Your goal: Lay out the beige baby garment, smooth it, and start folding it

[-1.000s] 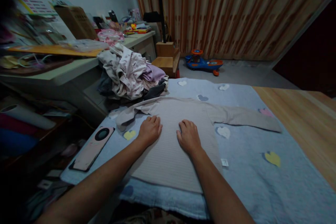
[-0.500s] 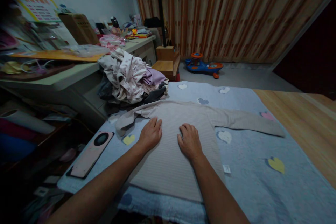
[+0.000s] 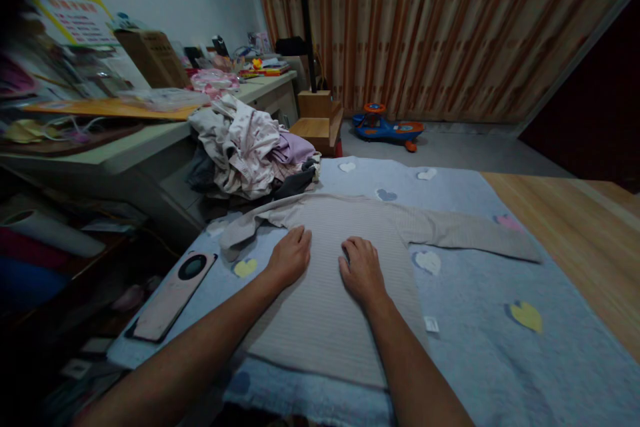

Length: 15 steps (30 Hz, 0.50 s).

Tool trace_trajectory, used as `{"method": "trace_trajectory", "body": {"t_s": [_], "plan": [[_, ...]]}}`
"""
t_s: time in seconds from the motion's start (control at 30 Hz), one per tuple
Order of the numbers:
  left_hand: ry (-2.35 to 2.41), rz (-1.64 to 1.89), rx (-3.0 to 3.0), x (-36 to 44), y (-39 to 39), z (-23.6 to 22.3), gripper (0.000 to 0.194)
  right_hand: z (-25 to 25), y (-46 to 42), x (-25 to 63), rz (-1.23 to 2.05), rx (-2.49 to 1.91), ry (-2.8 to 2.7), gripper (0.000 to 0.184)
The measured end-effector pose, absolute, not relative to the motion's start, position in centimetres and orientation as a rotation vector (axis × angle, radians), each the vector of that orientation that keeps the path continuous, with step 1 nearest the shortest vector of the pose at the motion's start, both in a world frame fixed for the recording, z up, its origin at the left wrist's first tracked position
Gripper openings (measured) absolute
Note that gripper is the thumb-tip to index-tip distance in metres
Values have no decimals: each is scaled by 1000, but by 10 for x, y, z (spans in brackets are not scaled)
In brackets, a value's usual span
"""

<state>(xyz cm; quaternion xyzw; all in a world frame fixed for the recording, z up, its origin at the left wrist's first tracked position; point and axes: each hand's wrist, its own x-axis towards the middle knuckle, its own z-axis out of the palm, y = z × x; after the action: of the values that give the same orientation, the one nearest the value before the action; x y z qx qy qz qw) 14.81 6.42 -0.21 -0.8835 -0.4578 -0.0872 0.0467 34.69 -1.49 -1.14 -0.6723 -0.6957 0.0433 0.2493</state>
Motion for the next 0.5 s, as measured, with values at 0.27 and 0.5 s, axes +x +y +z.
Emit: {"method": "trace_trajectory", "body": {"t_s": [0.27, 0.5], "plan": [[-1563, -239, -2614, 176, 71, 6, 33, -12, -14, 348, 150, -1816, -1887, 24], [-1291, -313, -2915, 191, 98, -15, 46, -17, -12, 351, 24, -1877, -1791, 27]]}}
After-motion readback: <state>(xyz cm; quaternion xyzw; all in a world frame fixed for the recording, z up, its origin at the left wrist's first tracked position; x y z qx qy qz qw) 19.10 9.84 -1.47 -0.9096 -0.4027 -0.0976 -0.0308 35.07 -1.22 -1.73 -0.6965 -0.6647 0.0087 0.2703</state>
